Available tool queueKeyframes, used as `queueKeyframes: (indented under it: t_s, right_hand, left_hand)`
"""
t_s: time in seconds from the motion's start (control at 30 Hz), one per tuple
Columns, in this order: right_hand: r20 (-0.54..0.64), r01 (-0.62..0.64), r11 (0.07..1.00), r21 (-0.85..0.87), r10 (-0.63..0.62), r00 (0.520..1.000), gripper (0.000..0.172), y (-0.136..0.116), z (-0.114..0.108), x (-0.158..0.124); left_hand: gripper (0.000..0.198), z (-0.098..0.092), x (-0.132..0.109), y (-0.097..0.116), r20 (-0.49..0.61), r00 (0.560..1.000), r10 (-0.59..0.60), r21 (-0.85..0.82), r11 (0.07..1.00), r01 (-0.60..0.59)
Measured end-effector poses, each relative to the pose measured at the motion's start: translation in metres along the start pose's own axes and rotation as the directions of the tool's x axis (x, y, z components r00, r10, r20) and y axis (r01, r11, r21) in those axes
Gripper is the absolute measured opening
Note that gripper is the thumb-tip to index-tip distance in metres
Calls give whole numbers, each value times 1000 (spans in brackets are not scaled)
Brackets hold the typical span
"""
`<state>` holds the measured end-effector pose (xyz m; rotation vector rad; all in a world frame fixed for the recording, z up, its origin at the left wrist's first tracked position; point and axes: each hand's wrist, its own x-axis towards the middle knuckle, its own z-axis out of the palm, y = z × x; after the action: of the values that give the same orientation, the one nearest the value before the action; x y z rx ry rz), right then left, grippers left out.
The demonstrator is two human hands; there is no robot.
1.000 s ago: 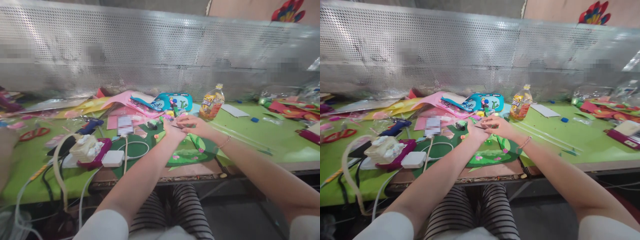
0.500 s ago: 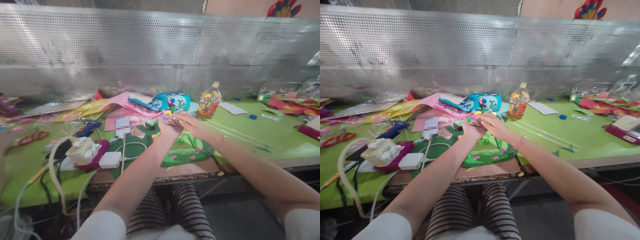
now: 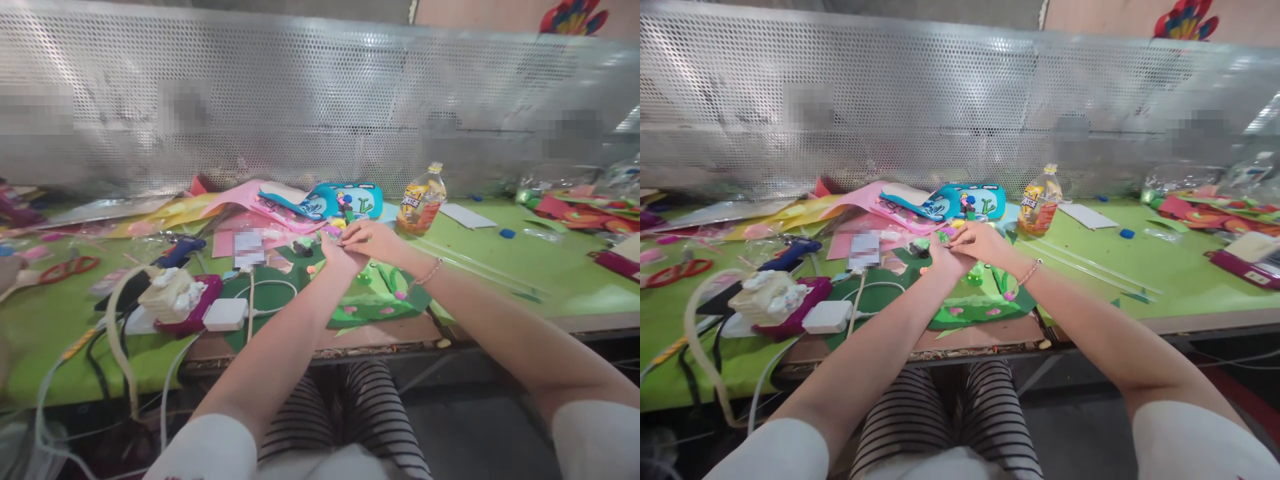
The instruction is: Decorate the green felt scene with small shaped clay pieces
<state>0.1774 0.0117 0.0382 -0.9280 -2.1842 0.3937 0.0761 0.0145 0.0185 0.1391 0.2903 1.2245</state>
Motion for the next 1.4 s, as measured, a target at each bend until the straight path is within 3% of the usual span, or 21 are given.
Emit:
queueKeyframes:
  t_s: [0.2, 0.27, 0.4, 0.5, 0.67, 0.93, 1.13, 1.17, 1.23, 1.3, 1.33, 1.37, 1.4]
  right_hand:
    - [-65, -19, 1000, -19, 18, 998, 10, -11, 3, -6]
    - [-101, -74, 997, 15, 75, 992, 8, -12, 2, -6]
    - [-124, -265, 911, 317, 317, 940, 15, -2, -8, -4]
    - [-124, -282, 802, 527, 400, 908, 22, 16, -18, -6]
    - [-101, -364, 710, 603, 520, 848, 27, 46, -24, -19]
    - [-96, -380, 803, 458, 470, 877, 25, 71, -20, -26]
    - [-11, -367, 787, 497, 428, 904, 22, 76, -19, -32]
    - [0, -375, 790, 485, 429, 903, 21, 76, -21, -33]
    - [-19, -372, 829, 417, 418, 908, 16, 76, -25, -35]
    - [-29, -381, 855, 353, 417, 909, 13, 76, -29, -36]
    - [-14, -381, 862, 334, 408, 913, 12, 77, -31, -36]
    - [15, -381, 868, 319, 397, 918, 11, 78, -33, -36]
    - [49, -379, 875, 303, 383, 923, 10, 78, -34, -36]
  left_hand:
    - [65, 0, 0, -2, 14, 1000, -14, 3, 1000, 13]
    - [66, 0, 0, -3, 34, 999, -23, 15, 1000, 22]
    - [64, 1, -1, -3, 54, 998, -12, 63, 998, 8]
    - [58, -1, 1, 1, 45, 998, 54, 100, 993, -58]
    - [57, 0, 2, 5, 54, 989, 141, 171, 974, -148]
    - [47, 12, -15, -15, 137, 946, 293, 340, 884, -322]
    - [43, 32, -39, -29, 333, 909, 249, 458, 800, -387]
    - [43, 33, -42, -30, 300, 925, 233, 487, 796, -358]
    - [43, 32, -48, -33, 128, 974, 186, 561, 796, -226]
    - [40, 25, -56, -38, 28, 987, 158, 693, 709, -133]
    - [39, 20, -62, -40, 78, 992, 97, 787, 605, -121]
    - [37, 15, -68, -43, 178, 984, -26, 886, 439, -148]
    - [37, 10, -74, -46, 309, 930, -199, 939, 217, -266]
